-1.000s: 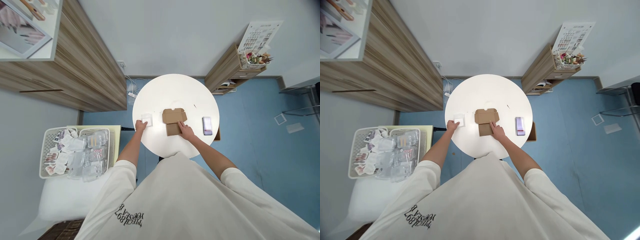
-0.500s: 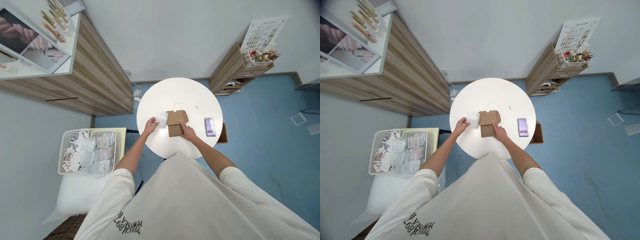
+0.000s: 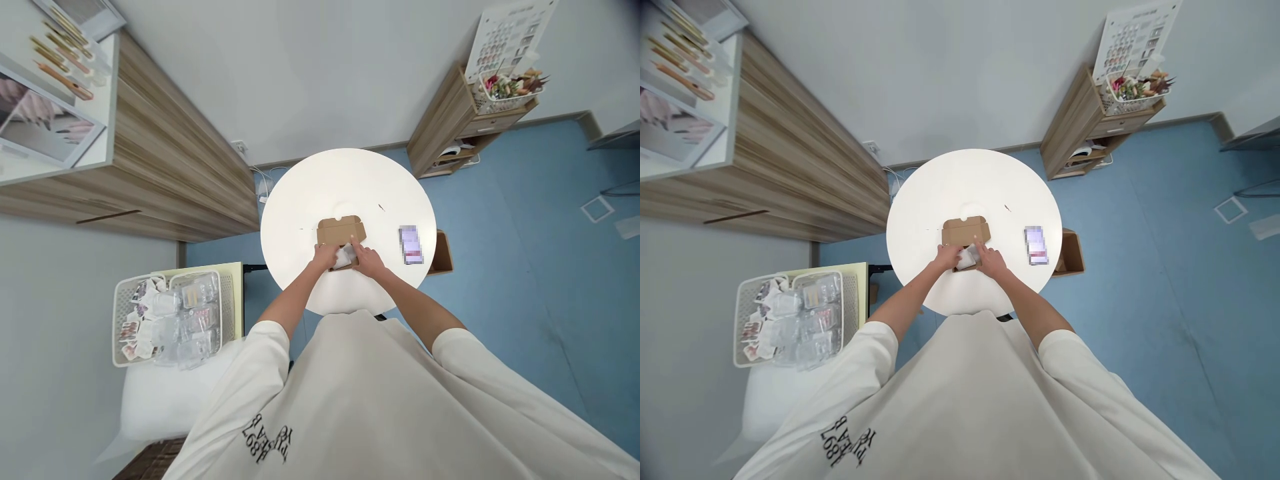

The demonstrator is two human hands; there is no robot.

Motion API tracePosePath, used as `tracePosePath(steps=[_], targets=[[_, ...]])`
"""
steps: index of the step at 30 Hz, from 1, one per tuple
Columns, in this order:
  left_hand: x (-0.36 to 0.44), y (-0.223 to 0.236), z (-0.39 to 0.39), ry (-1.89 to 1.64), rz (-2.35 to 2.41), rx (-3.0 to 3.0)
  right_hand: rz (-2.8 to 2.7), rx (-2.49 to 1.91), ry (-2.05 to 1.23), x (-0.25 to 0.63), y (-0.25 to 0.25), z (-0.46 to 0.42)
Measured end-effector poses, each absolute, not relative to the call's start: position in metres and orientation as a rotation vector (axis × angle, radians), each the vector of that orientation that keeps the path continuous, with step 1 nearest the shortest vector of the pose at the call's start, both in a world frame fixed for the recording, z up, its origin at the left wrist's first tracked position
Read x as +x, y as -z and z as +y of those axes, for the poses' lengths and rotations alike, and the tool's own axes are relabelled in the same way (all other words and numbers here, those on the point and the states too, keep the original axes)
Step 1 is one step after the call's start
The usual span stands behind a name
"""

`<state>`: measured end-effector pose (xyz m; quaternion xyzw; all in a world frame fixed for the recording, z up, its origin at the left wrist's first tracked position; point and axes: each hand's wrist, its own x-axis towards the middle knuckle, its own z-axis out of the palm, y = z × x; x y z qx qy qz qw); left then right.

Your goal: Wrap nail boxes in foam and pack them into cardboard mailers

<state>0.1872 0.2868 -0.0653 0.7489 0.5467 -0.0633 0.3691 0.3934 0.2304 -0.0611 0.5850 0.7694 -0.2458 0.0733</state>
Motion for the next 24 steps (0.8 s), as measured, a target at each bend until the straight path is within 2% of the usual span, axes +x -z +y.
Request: tracePosePath(steps=[8,17,24], targets=[[0.209,0.071,0.269,0.127,1.403,2.165,2.321,1.737,0.716,0.394,0.063,0.231],[0.191,0.076,0.246,0.054,1.375,2.193,2.330,1.720,0.679,0.394,0.063,0.230],[0.165,0.070,0.258,-0.375,1.935,1.608,2.325,1.710,0.706,0.395,0.059,0.224]])
